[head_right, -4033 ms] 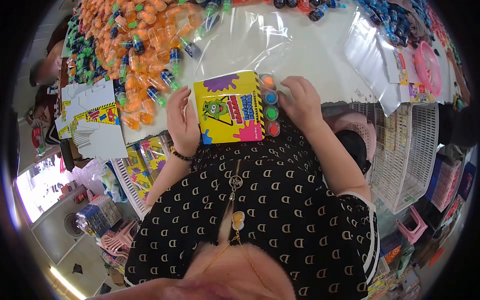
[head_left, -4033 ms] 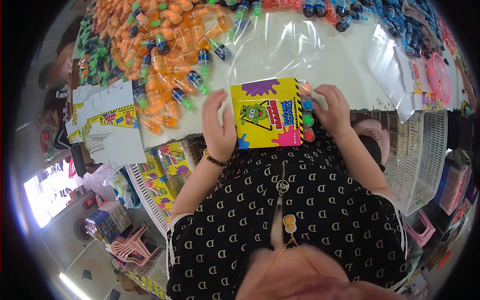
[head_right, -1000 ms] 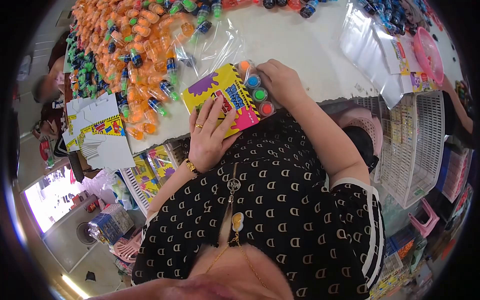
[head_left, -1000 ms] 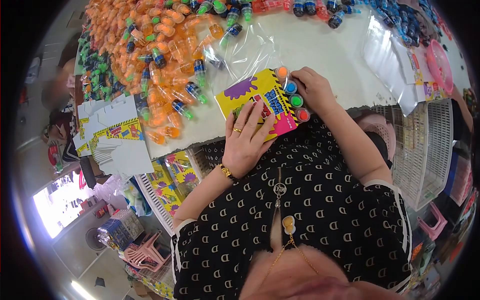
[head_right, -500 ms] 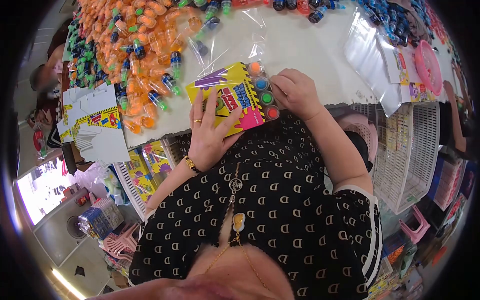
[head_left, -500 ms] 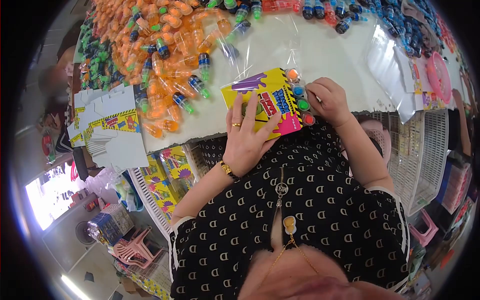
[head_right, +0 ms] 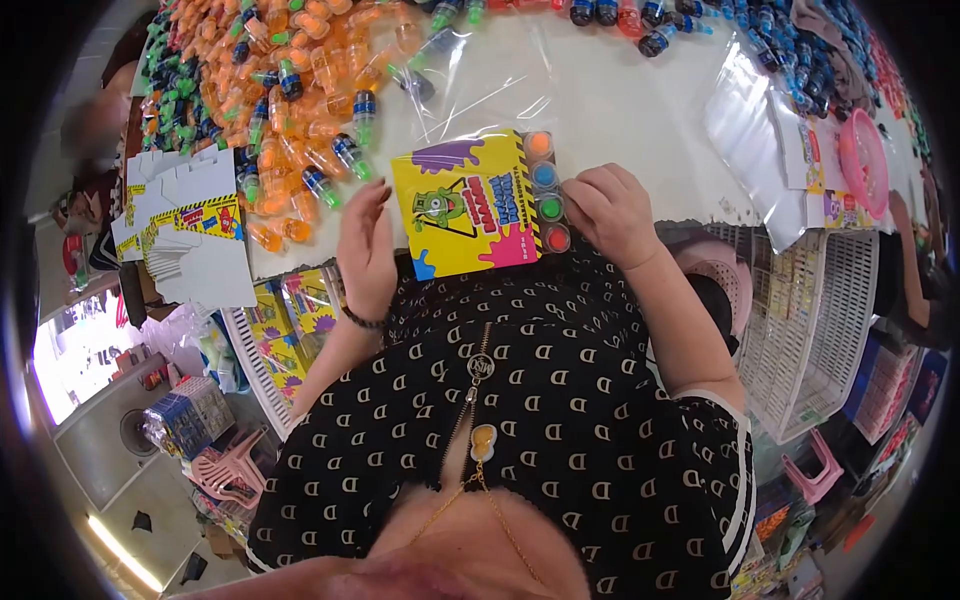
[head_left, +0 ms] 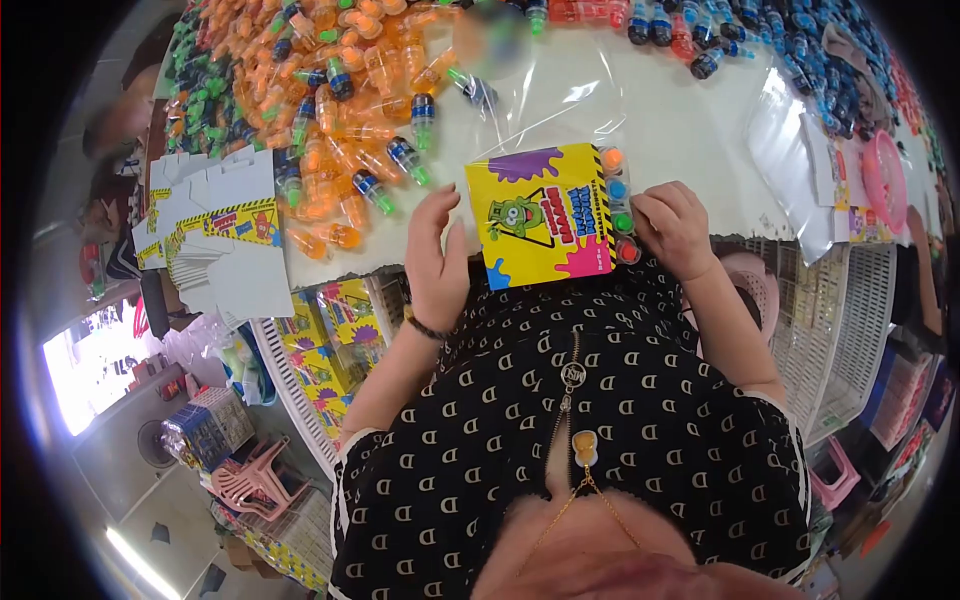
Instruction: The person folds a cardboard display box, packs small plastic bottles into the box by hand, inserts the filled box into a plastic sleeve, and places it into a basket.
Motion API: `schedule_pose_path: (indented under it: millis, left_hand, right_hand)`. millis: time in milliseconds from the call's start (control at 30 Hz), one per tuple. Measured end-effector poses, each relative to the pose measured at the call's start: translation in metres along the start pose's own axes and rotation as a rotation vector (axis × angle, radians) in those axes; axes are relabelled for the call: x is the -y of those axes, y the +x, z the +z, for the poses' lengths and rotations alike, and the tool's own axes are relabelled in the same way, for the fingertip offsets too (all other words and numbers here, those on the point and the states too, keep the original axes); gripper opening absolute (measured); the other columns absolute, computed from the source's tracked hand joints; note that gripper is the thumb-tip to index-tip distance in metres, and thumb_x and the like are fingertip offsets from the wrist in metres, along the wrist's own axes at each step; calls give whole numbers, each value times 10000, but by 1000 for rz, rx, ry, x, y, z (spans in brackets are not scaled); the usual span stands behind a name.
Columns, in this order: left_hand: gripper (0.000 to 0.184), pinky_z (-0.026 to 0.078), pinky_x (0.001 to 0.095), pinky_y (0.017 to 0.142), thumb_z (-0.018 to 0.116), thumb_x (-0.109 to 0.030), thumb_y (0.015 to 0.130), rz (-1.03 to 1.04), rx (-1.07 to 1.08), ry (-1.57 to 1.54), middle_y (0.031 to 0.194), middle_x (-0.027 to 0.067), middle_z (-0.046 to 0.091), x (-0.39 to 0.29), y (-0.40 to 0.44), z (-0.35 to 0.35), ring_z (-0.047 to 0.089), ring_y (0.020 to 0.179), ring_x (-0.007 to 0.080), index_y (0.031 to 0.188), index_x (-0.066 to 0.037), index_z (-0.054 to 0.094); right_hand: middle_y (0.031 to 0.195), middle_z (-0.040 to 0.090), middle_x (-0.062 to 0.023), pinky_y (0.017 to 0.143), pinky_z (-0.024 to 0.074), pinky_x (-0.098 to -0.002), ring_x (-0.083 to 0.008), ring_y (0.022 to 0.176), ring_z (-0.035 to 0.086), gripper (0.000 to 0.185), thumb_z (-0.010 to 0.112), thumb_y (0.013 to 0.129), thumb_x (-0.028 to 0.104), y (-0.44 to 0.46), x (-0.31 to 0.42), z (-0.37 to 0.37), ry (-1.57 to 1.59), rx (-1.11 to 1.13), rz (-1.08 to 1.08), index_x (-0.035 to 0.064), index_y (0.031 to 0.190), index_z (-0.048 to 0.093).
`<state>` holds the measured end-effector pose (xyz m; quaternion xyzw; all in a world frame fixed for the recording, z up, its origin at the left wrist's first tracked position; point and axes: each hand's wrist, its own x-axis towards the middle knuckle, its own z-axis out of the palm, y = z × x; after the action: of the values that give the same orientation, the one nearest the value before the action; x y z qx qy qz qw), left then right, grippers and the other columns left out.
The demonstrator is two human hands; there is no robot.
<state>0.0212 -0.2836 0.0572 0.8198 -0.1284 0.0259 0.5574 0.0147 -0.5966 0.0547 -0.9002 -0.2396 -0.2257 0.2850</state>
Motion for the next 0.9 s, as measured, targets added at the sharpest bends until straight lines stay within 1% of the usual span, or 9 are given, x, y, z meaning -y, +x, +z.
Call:
schedule_pose_path:
  millis: [33,67,133,200,300,467,567,667,900]
  left_hand:
    - [397,476,357,915,593,-6,801,-172,-64,-64,1188,180,587,9,6,0,595,1078,306,1197,-30,570]
    - [397,476,357,915,593,-6,801,-174,-68,-60,1188,180,587,11,10,0,595,1078,306,1197,-30,570]
    - [350,499,362,863,596,-15,800,-230,81,52,1112,179,618,6,21,-2,624,998,314,1149,-19,586]
    - [327,511,364,836,597,-20,799,-264,153,108,1074,178,633,8,26,-2,639,958,318,1125,-14,595]
    - [247,524,395,767,593,-26,801,119,114,485,962,174,650,14,35,1,633,869,364,1047,1,592]
    - [184,521,399,728,613,-22,784,200,73,470,958,158,641,4,9,1,615,839,373,966,-9,589]
    - [185,525,384,711,627,-8,756,220,208,507,952,138,639,-13,-14,-8,628,833,334,936,-15,585]
    - [185,527,376,706,635,-2,740,276,234,520,955,126,639,-22,-29,-11,631,831,313,917,-17,586]
    - [190,530,372,708,633,19,719,316,249,499,957,116,638,-23,-44,-14,630,829,295,900,-9,584]
  right_hand:
    - [832,582,-41,626,484,-344,-237,743,584,222,701,697,62,0,1,0,5,0,-2,90,901,617]
    - [851,591,-56,633,489,-346,-249,744,590,230,696,693,32,0,2,0,11,-2,5,76,904,613]
    - [889,607,-85,645,497,-348,-272,746,601,251,685,685,-27,2,3,0,21,-6,20,49,910,605]
    - [898,610,-87,652,501,-348,-276,759,605,248,683,687,-28,3,6,0,26,-4,34,46,909,603]
    - [916,614,-91,664,509,-346,-284,785,613,242,679,691,-31,5,8,-1,23,-7,64,40,908,599]
    - [933,621,-102,656,514,-353,-289,788,621,227,688,693,-2,-7,4,-5,70,126,110,42,900,605]
    - [929,621,-103,650,515,-356,-288,779,623,225,696,690,13,-19,4,-11,121,201,103,45,895,609]
    - [917,608,-77,656,508,-362,-270,784,613,189,677,692,45,-27,9,-17,153,270,33,61,859,590]
    - [880,612,-87,647,509,-345,-284,749,614,193,686,693,16,-43,26,-23,260,299,54,50,865,605]
